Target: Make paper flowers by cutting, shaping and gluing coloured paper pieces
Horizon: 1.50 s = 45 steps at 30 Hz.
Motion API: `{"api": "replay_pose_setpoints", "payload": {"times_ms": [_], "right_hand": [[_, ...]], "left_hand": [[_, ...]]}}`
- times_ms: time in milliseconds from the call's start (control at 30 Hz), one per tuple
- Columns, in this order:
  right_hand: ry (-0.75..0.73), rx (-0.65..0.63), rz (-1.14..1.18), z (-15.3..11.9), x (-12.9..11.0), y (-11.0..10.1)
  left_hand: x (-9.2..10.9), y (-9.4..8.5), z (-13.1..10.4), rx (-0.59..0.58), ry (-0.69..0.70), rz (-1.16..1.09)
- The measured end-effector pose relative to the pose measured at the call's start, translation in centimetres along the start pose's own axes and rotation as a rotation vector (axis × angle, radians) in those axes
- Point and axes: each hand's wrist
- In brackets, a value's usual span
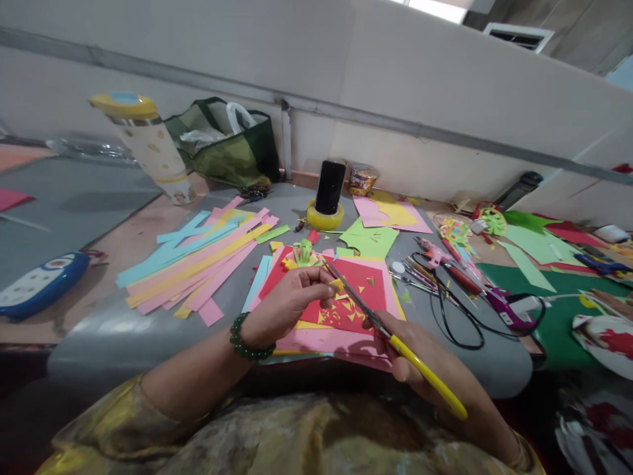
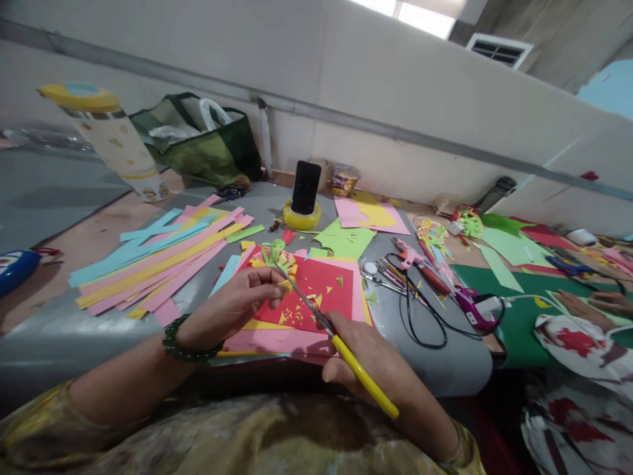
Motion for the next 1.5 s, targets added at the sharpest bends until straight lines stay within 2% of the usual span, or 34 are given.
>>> {"api": "replay_pose_setpoints", "payload": {"times_ms": [267, 633, 1100, 1500], "right_hand": [[-0.04, 0.044, -0.137, -0.5, 0.64, 0.01], [-0.01, 0.028, -0.025, -0.35, 0.47, 0.2], [-0.073, 0.067, -0.149, -0.61, 0.68, -0.06], [0.012, 0.029, -0.094, -0.41, -0.02, -0.21]], "left_hand": [[-0.01, -0.04, -0.02, -0.006, -0.011, -0.004], [-0.35, -0.16, 0.1, -0.024, -0.02, 0.021], [-0.38, -0.03, 0.17, -0.014, 0.001, -0.006], [-0.47, 0.03, 0.06, -0.035, 0.004, 0.013]]}}
Point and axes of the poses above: each hand's wrist, its own z-axis towards the middle knuckle, its own y-axis out of the palm, x = y × z, and after that the axes turned 14 degrees about -z, right-handed
